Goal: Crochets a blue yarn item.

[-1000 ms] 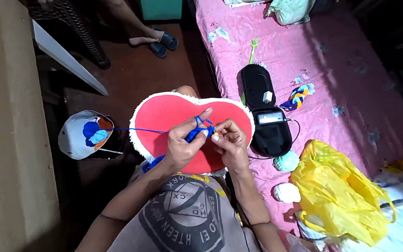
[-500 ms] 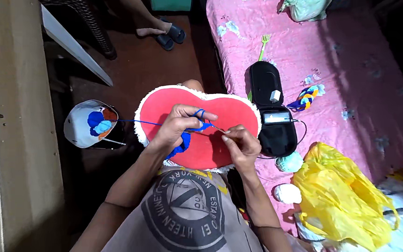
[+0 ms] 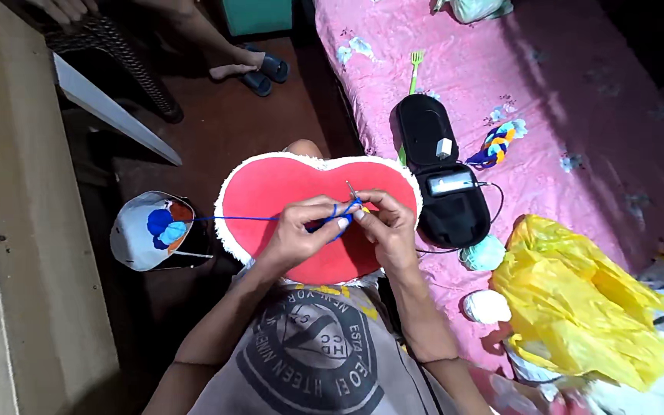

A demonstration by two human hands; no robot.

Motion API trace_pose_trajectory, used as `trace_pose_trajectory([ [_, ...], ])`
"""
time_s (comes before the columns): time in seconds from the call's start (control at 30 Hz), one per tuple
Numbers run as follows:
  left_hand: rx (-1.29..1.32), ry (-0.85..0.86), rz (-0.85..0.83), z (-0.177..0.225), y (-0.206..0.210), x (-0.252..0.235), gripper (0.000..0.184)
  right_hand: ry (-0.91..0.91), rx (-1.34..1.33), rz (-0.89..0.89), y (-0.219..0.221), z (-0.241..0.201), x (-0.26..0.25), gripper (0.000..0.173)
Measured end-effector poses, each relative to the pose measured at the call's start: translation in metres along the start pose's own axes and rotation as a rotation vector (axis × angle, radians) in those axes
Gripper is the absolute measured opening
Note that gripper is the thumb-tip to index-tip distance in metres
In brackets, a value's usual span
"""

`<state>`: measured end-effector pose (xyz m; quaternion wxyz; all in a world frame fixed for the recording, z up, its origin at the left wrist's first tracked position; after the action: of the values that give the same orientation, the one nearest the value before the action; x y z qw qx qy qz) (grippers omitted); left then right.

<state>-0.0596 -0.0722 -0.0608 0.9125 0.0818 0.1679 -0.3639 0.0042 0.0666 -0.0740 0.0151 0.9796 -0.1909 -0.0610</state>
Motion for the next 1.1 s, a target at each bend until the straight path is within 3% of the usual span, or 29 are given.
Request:
trace_pose_trajectory([
  [0.17,0.021,-0.156,0.149,-0.008,-0.041,0.005,0.02,0.032,-0.076,0.094,-0.005,0.009,0.001,0.024],
  [0.27,0.337,-0.281,0.176,-0.02,-0.049,0.007,0.039,0.042,-0.091,0.109,-0.007,0.014,0.002,0.024],
  [0.37,0.627,-0.283,0.145,-0.02,-0.039,0.003,0.035,0.041,-0.109,0.119,-0.006,0.015,0.004,0.024],
  [0.43,0.571,-0.261,0.109,-0.017,-0.03,0.0,0.039,0.04,-0.117,0.135,-0.005,0.016,0.005,0.025],
  [0.53,0.29,-0.297,0.058,-0.013,-0.015,-0.001,0.081,0.027,-0.12,0.15,-0.004,0.017,0.007,0.028],
  [0.6,0.181,-0.339,0.104,-0.011,-0.01,0.0,0.094,0.013,-0.109,0.144,-0.003,0.017,0.009,0.031],
  [0.73,0.16,-0.348,0.194,-0.01,-0.01,0.0,0.094,-0.011,-0.084,0.136,-0.002,0.017,0.012,0.033],
  [0.93,0.303,-0.433,0.189,-0.019,-0.006,0.004,0.093,-0.041,-0.085,0.091,-0.004,0.018,0.016,0.033],
  [1.1,0.265,-0.469,0.219,-0.022,-0.006,0.007,0.09,-0.159,0.192,-0.062,-0.011,0.01,0.016,0.027],
])
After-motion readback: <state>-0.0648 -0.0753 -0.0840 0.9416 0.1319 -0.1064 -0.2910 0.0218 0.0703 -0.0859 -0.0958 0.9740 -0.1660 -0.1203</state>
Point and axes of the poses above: each hand's wrist, its own x-axis away from the middle knuckle, its own y-axis out of the palm, z = x × y, the point moved 9 cm from there along -x, towards the middle knuckle, and after that the axes turned 6 degrees about x, right-handed, at the moved point
